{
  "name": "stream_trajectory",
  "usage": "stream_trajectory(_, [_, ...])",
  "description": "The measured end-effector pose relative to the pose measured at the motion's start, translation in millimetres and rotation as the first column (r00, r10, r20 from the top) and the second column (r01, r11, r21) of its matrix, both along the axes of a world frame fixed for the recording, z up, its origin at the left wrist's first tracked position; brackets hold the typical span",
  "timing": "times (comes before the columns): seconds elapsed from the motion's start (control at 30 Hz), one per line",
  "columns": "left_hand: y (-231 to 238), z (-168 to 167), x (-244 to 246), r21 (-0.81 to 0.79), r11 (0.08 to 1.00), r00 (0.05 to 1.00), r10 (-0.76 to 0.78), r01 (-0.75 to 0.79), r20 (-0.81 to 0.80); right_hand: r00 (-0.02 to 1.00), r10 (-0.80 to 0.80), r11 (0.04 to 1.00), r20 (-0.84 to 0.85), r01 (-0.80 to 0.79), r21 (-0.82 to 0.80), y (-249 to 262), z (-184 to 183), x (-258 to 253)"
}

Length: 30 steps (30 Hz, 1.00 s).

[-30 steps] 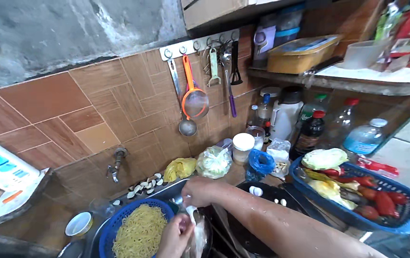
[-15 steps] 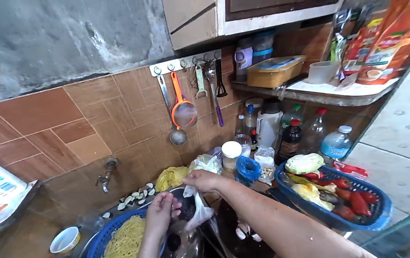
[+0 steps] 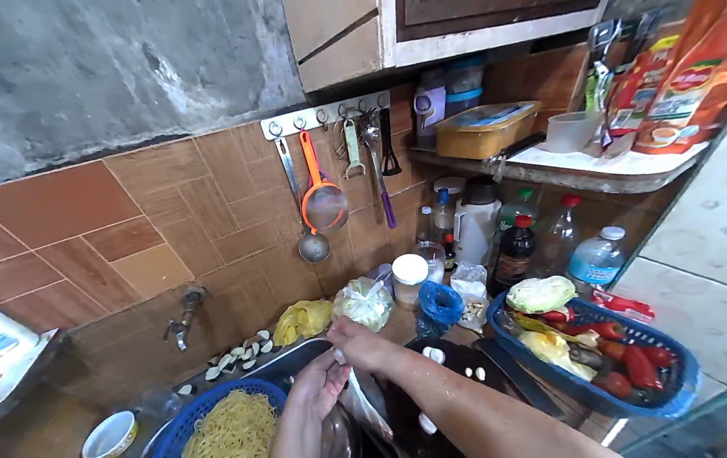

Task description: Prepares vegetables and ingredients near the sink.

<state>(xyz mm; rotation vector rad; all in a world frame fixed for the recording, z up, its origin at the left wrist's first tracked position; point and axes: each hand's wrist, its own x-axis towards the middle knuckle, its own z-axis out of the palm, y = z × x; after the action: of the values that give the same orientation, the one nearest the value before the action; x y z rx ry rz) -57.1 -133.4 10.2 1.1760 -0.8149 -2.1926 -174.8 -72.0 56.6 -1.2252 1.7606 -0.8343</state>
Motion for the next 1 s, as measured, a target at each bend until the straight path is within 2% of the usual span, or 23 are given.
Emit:
stream_trajectory(0.07, [-2,-9,7,-0.069,0.998,0.995,0.016,-0.009,0.094,0.989,0.025,0.995,-0.147,-0.011,0.096,11,-16,-3])
stream_trajectory(0.1, [0,-13,12,-0.105,0.995,0.989,0.013,0.002,0.150,0.982,0.083,0.990,-0.168,-0.062,0.123,17,-30,-6])
stream_trajectory(0.17, [6,-22,17,-0.203,0.976,0.957,-0.015,0.077,0.290,0.966,0.203,0.967,-0.161,-0.171,0.191,27,-50,-10])
stream_trajectory(0.27, [14,-31,27,-0.318,0.932,0.914,-0.031,0.173,0.405,0.983,0.149,0.964,-0.108,-0.120,0.237,35,-63,-9])
stream_trajectory(0.3, [16,-32,30,-0.341,0.928,0.927,-0.010,0.147,0.374,0.995,0.092,0.972,-0.049,-0.079,0.223,36,-66,-8])
stream_trajectory(0.37, [20,-34,32,-0.350,0.936,0.975,0.053,0.025,0.214,0.997,-0.002,0.982,0.083,-0.014,0.189,37,-74,-1])
stream_trajectory(0.4, [22,-32,30,-0.332,0.943,0.987,0.087,-0.038,0.133,0.995,0.008,0.984,0.103,-0.026,0.179,37,-78,3])
stream_trajectory(0.5, [19,-27,29,-0.403,0.898,0.973,0.222,-0.178,0.066,0.972,0.231,0.947,0.032,-0.232,0.221,36,-77,13])
stream_trajectory(0.53, [15,-25,32,-0.443,0.875,0.966,0.248,-0.195,0.066,0.970,0.233,0.949,0.075,-0.244,0.200,37,-79,14])
stream_trajectory(0.6, [5,-22,36,-0.478,0.845,0.948,0.310,-0.241,0.069,0.941,0.047,0.992,0.336,-0.084,0.097,39,-78,14])
stream_trajectory(0.63, [1,-20,40,-0.477,0.844,0.942,0.324,-0.246,0.086,0.854,-0.092,0.995,0.513,0.058,0.081,38,-74,12])
stream_trajectory(0.67, [-1,-20,46,-0.477,0.857,0.951,0.284,-0.195,0.121,0.704,-0.214,0.975,0.677,0.198,0.102,34,-68,10])
stream_trajectory(0.73, [-1,-23,64,-0.496,0.865,0.963,0.066,0.074,0.260,0.356,-0.344,0.898,0.869,0.395,0.194,22,-57,0])
stream_trajectory(0.77, [1,-26,71,-0.482,0.844,0.931,-0.052,0.235,0.362,0.237,-0.355,0.871,0.904,0.436,0.228,17,-53,-5])
stream_trajectory(0.83, [8,-39,74,-0.394,0.806,0.803,-0.159,0.441,0.575,0.118,-0.334,0.864,0.935,0.434,0.254,12,-53,-5])
stream_trajectory(0.87, [12,-46,71,-0.328,0.833,0.769,-0.169,0.446,0.617,0.102,-0.327,0.874,0.939,0.411,0.259,10,-57,-2])
stream_trajectory(0.9, [13,-52,69,-0.275,0.885,0.801,-0.162,0.377,0.577,0.146,-0.340,0.882,0.929,0.393,0.261,9,-61,1])
stream_trajectory(0.93, [12,-55,67,-0.218,0.945,0.887,-0.127,0.245,0.444,0.311,-0.334,0.911,0.890,0.348,0.220,10,-69,0])
stream_trajectory(0.97, [10,-57,67,-0.150,0.984,0.964,-0.049,0.091,0.262,0.597,-0.282,0.955,0.751,0.251,0.158,16,-77,-4])
stream_trajectory(1.0, [9,-59,67,-0.084,0.995,0.992,0.064,-0.055,0.108,0.842,-0.161,0.983,0.515,0.089,0.161,23,-84,-10])
